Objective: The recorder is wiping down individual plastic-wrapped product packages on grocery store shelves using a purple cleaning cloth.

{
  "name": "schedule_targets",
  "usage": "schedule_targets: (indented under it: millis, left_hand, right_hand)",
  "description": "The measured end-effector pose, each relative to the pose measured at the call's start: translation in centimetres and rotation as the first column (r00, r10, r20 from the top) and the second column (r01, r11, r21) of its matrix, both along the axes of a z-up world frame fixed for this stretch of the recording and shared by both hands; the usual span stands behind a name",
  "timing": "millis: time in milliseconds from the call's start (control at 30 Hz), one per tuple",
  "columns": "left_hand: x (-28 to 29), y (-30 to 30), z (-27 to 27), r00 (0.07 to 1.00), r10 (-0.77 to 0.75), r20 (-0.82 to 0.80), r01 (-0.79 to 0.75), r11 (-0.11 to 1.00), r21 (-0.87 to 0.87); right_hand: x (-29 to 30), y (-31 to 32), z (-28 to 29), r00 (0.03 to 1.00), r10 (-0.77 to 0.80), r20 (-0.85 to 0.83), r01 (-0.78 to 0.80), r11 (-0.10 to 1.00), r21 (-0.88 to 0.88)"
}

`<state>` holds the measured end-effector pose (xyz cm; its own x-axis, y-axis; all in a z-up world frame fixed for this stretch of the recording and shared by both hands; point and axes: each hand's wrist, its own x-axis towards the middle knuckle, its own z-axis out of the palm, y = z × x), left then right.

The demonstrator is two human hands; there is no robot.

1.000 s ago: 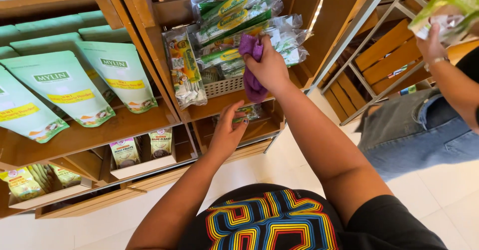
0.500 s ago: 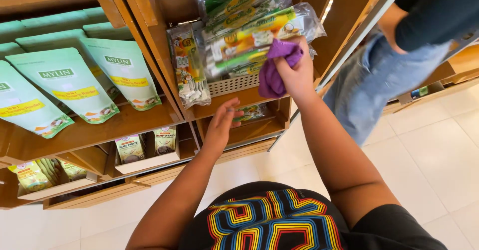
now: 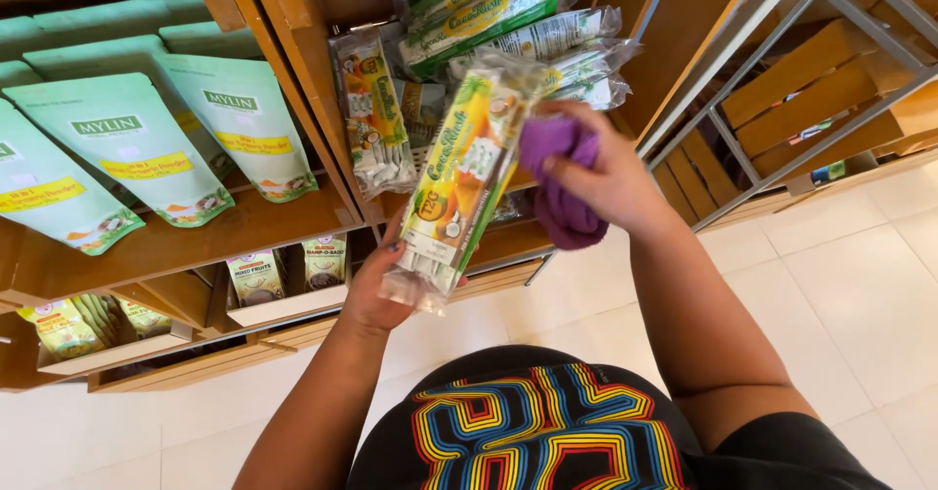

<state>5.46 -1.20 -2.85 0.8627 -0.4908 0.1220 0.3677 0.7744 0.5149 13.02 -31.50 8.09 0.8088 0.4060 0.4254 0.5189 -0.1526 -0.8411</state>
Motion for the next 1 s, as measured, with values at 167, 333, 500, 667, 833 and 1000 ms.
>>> schedule_targets:
  millis: [167,333,500,667,833,1000]
  left_hand:
    - [-0.9,-0.7,-1.2,0.985,0.166,0.043,-0.169,0.983,0.072]
    - [-1.6,-1.1,-0.3,0.975,0.165,0.147,-0.188,0.969,0.158]
    - [-2.2,-0.3,0.9,0.980,0.165,0.109,-0.184,0.963,0.199]
    - [-2.6,-0.2,-1.3,0.965,0.111,0.237,-0.171,0.953,0.251]
    - [-2.0,-1.3,2.1,0.987,0.139,0.083,-0.161,0.903,0.398]
    - [-3.3,-0.2,1.3,0.988,0.134,0.072,-0.143,0.978,0.151]
  right_hand:
    - [-1.4,2.5,0.1,0.961,-0.265,0.082,0.229,0.925,0.302]
    - [-6.5,8.8,4.4,0.802,0.173,0.572,0.115,0.895,-0.431]
    - [-6.4,8.6,2.7,0.730,0.261,0.632,0.160,0.833,-0.529]
    - [-5.2,8.2,2.7,0.826,-0.096,0.555,0.331,0.880,-0.340]
    - [-8.2,9.7,1.0,0.873,0.283,0.398,-0.033,0.848,-0.530]
    - [-9.9,10.2,5.2,0.755,0.520,0.399,-0.179,0.750,-0.637]
